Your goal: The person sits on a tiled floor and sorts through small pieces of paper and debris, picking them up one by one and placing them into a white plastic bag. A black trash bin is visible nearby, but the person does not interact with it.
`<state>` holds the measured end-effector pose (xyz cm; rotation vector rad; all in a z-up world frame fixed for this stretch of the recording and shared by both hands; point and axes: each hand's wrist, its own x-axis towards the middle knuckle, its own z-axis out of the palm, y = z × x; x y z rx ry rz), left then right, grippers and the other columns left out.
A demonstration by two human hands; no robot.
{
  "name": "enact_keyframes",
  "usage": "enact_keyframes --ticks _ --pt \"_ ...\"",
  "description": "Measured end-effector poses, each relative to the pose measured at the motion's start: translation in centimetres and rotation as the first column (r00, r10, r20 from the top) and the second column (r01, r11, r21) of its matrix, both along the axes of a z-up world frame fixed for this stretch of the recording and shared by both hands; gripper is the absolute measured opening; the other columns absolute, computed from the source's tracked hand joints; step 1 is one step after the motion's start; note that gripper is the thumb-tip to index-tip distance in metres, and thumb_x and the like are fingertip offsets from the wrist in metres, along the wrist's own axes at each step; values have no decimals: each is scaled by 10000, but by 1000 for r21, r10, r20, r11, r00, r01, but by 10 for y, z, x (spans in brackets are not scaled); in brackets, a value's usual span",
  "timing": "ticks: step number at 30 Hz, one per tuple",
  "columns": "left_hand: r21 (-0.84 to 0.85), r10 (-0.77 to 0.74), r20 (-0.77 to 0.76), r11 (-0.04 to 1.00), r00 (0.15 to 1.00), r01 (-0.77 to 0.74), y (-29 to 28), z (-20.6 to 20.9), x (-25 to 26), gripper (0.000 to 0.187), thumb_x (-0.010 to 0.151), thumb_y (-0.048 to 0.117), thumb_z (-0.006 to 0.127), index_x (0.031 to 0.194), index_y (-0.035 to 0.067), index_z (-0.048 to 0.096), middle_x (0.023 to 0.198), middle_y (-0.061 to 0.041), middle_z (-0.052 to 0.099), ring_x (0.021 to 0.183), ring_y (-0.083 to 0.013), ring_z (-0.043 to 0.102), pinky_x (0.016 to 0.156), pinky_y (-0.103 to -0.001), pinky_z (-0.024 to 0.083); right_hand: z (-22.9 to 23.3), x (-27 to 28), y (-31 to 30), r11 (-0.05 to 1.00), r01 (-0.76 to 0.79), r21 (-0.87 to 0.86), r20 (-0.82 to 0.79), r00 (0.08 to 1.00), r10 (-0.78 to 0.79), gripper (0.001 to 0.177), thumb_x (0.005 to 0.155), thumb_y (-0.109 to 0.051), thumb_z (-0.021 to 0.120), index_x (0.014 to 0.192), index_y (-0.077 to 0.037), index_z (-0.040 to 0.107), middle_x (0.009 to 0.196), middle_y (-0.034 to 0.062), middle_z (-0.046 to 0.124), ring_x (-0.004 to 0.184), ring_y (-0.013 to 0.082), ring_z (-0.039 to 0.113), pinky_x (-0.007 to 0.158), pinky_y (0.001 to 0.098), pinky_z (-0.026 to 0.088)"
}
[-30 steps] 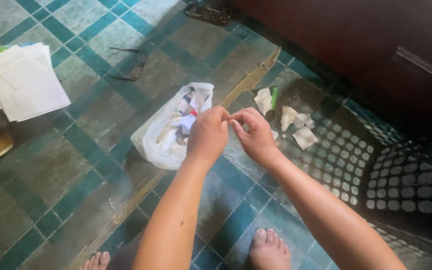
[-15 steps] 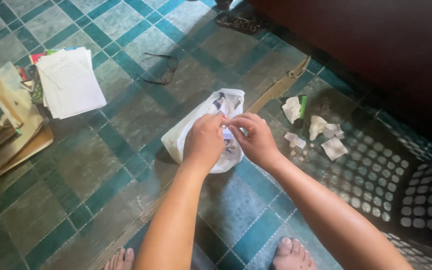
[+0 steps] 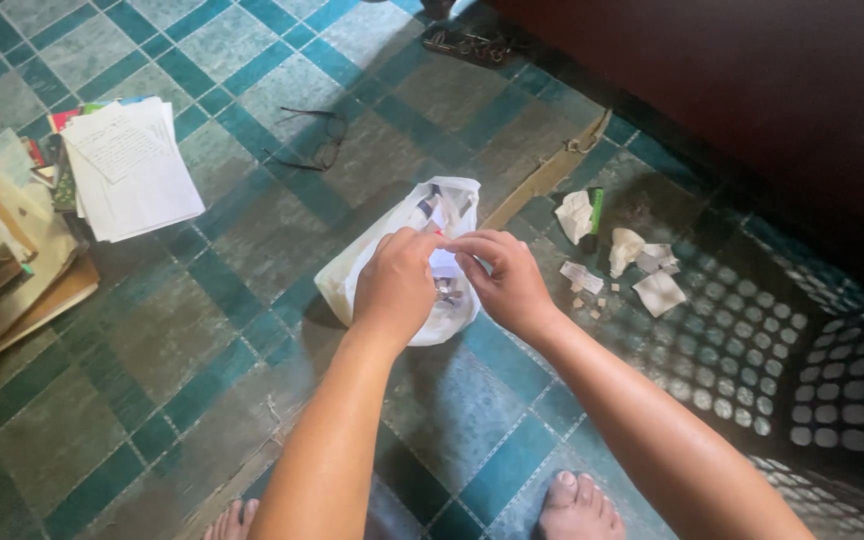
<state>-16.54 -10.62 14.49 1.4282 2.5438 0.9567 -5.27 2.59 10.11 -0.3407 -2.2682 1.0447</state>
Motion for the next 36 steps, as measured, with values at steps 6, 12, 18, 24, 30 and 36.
enact_keyframes --ticks 6,12,18,24,30,36 --pt "58 -82 -41 995 996 85 16 -7 13 312 833 -15 616 1086 132 723 1074 -97 680 1061 -336 638 875 -460 531 -7 21 20 997 29 -71 6 1000 -29 230 901 -14 665 1097 -102 747 1085 89 750 1035 286 704 892 388 546" --pt "95 -123 -11 988 992 123 38 -11 34 287 892 19 620 1148 122 699 1088 -99 677 1083 -335 639 886 -463 529 -8 50 42 993 97 -68 -5 995 -98 258 895 8 650 1120 -82 739 1111 111 740 1053 307 705 901 375 547" --pt "59 -154 51 987 987 150 61 -21 60 329 881 36 647 1200 113 666 1156 -107 658 1109 -338 633 893 -455 525 -22 86 69 975 195 -111 41 981 -191 282 893 2 652 1145 -90 737 1120 110 732 1063 280 698 893 351 538" --pt "80 -187 88 980 979 180 78 -43 86 319 869 36 651 1179 110 672 1153 -104 665 1109 -341 637 899 -452 529 -53 122 92 952 248 -177 52 969 -242 301 875 17 635 1136 -91 736 1117 107 717 1065 250 698 914 344 545" --pt "25 -200 130 980 971 199 86 -77 112 306 884 38 608 1171 117 683 1148 -90 683 1114 -331 639 906 -450 527 -83 153 95 881 417 -222 406 861 -306 295 895 -97 645 1173 -140 734 1056 110 743 1004 246 731 890 340 553" --pt "-36 -220 182 972 958 230 91 -115 132 322 899 45 567 1192 109 683 1186 -97 686 1122 -349 625 931 -463 514 -133 181 94 935 355 -3 367 870 -329 264 857 -127 664 1103 -112 758 1116 115 717 1093 339 645 956 425 505"
